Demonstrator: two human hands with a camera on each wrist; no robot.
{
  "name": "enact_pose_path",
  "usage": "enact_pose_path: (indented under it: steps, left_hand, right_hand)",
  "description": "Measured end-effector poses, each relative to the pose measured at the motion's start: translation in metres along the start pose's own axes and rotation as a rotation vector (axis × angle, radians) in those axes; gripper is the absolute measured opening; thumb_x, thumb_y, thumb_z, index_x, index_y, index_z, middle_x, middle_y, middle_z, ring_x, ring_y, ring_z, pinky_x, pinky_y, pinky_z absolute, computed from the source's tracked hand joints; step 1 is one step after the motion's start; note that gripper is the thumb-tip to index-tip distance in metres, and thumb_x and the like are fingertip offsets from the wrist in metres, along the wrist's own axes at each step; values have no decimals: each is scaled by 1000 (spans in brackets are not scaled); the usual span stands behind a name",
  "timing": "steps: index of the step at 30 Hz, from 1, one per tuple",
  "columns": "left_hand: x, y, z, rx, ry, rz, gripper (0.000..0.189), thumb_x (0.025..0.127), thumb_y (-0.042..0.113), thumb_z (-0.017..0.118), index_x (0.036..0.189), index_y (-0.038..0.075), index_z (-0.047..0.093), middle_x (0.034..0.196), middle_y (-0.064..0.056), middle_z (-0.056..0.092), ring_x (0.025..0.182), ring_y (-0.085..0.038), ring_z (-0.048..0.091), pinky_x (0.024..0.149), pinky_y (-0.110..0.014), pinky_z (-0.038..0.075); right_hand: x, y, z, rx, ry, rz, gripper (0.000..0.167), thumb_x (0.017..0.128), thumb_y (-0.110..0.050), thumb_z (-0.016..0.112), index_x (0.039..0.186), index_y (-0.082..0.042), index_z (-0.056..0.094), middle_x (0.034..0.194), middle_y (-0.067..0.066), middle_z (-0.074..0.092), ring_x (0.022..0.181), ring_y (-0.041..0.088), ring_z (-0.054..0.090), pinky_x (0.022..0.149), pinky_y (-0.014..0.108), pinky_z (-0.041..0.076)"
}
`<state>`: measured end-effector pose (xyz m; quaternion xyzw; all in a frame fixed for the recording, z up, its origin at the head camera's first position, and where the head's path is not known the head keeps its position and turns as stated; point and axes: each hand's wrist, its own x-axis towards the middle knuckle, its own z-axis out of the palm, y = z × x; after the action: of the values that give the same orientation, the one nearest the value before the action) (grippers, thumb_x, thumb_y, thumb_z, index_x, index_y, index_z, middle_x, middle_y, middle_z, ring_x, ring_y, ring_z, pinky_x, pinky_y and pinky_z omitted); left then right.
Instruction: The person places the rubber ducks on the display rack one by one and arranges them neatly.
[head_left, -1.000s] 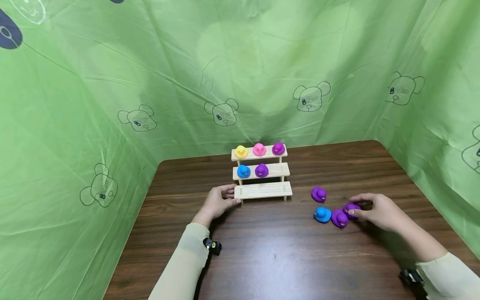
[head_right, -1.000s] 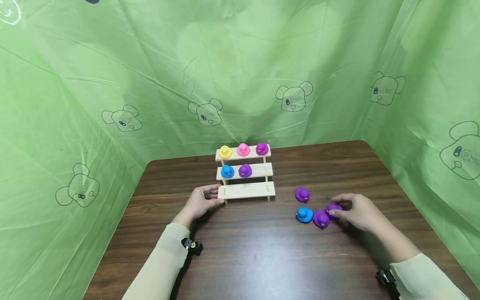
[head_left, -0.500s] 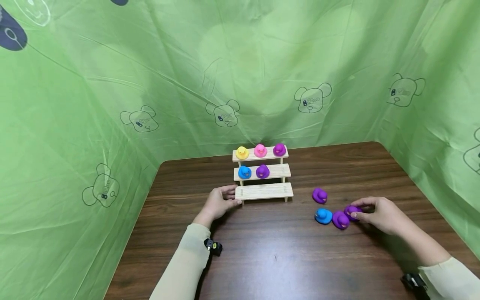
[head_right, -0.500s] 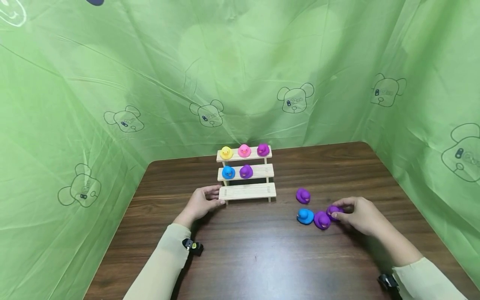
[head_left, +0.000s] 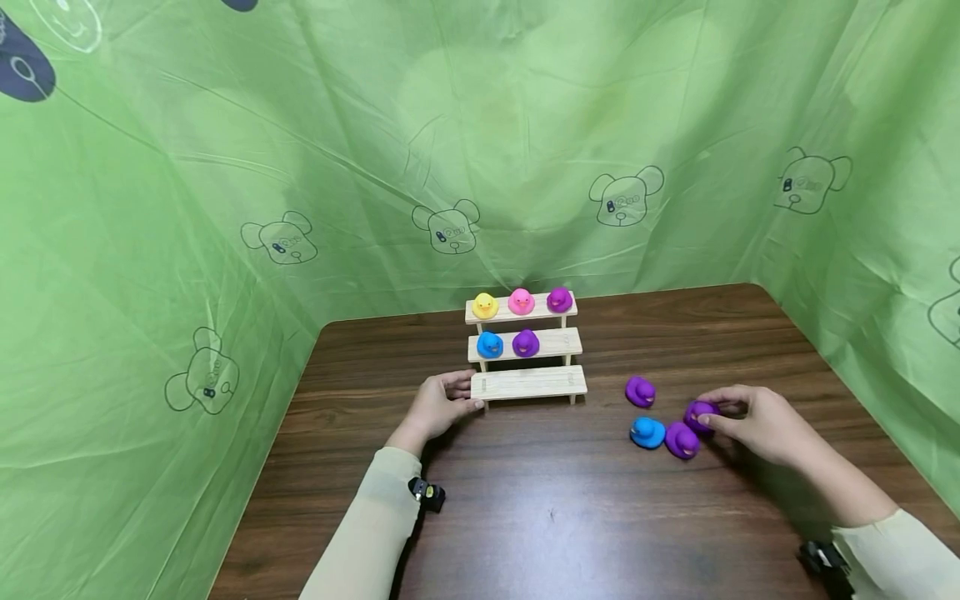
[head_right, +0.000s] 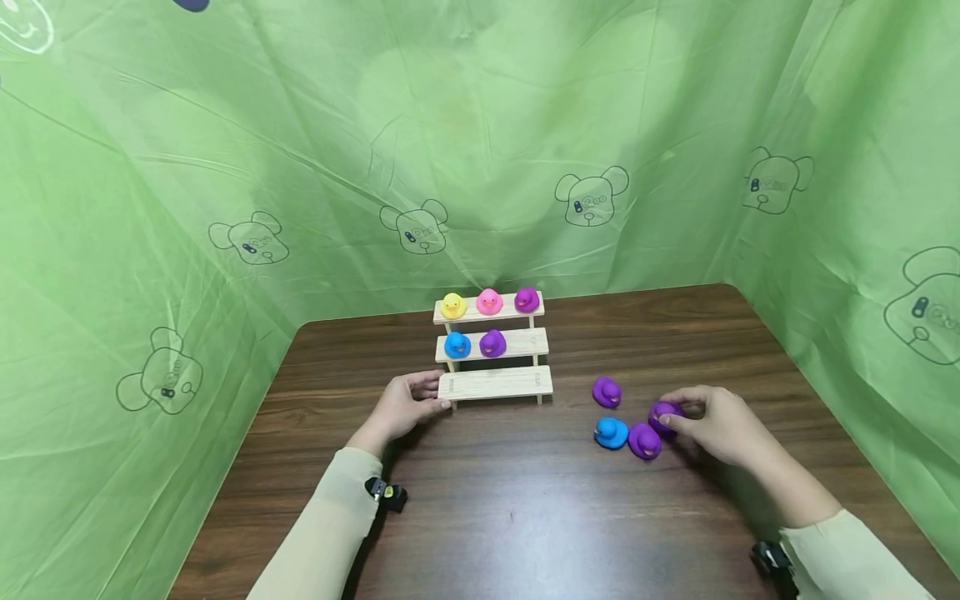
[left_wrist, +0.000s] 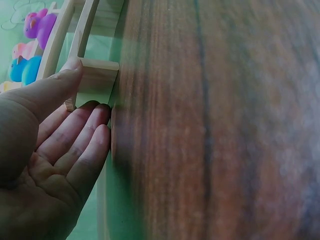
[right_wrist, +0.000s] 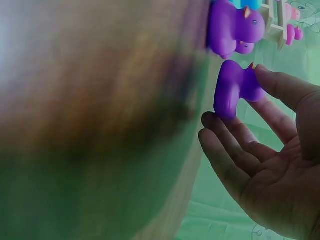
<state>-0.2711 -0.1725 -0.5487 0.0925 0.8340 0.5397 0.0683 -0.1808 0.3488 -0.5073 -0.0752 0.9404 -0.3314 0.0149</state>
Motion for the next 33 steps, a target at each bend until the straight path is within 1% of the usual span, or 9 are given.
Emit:
enact_pose_path:
  steps: [3, 6, 9, 12, 16, 19, 22, 28, 33]
  left_hand:
    - [0, 0, 0, 4, -1, 0, 59, 85, 6, 89, 139, 2, 66, 117, -13, 75, 104, -25, 74, 85, -28, 62]
    - [0, 0, 0, 5, -1, 1, 59, 85, 6, 89, 139, 2, 66, 117, -12, 75, 105, -25, 74, 85, -29, 62]
    - [0, 0, 0, 9, -2, 5, 59, 85, 7, 89, 139, 3, 66, 117, -12, 76, 105, -24, 74, 86, -29, 62]
    - [-1, 1, 0, 14, -2, 6, 59, 85, 7, 89, 139, 3, 66, 117, -11, 76, 105, -24, 74, 86, -29, 61]
    - [-1, 1, 0, 11, -3, 4, 59, 85, 7, 89, 139, 2, 66, 117, -12, 75, 105, -25, 74, 86, -30, 61]
    - [-1, 1, 0, 13, -4, 2, 59, 85, 7, 89, 139, 2, 66, 118, -12, 75, 105, -25, 74, 86, -29, 61]
    - [-1, 1, 0, 16, -5, 2, 60, 84, 7, 90, 139, 2, 66, 118, -12, 75, 105, -25, 74, 86, -29, 61]
    - [0, 3, -1, 15, -9, 2, 60, 84, 7, 90, 139, 2, 66, 118, -12, 75, 105, -24, 74, 86, -29, 61]
    - [0, 3, -2, 22, -17, -4, 61, 85, 8, 89, 140, 1, 65, 118, -12, 75, 106, -25, 73, 86, -29, 61]
  right_hand:
    - [7, -6, -2, -7, 18, -23, 38, 91, -36, 84, 120, -13, 77, 107, 8, 78, 91, 20, 73, 75, 28, 54]
    - [15, -14, -2, 0, 30, -47, 36, 92, -34, 84, 120, -12, 77, 107, 8, 78, 97, 28, 74, 79, 29, 57]
    - [25, -22, 0, 12, 45, -78, 33, 92, -31, 84, 117, -11, 77, 107, 9, 78, 98, 33, 74, 83, 39, 60]
    - [37, -31, 1, 29, 49, -92, 29, 93, -30, 84, 115, -12, 76, 107, 9, 78, 99, 34, 74, 87, 52, 60]
    - [51, -44, 2, 53, 44, -99, 27, 94, -31, 83, 114, -14, 75, 108, 9, 77, 102, 35, 73, 89, 57, 59]
    - [62, -55, 3, 70, 36, -121, 27, 94, -31, 82, 114, -14, 76, 109, 8, 77, 101, 34, 74, 88, 55, 60]
    - [74, -65, 5, 73, 36, -150, 27, 94, -30, 83, 116, -15, 77, 111, 8, 77, 100, 32, 74, 85, 49, 62]
    - [96, -82, 14, 133, 21, -164, 30, 94, -30, 83, 118, -15, 77, 113, 7, 76, 99, 29, 75, 83, 38, 62]
    - [113, -98, 25, 209, 13, -203, 28, 93, -22, 84, 118, -11, 77, 110, 8, 76, 98, 29, 75, 82, 28, 62]
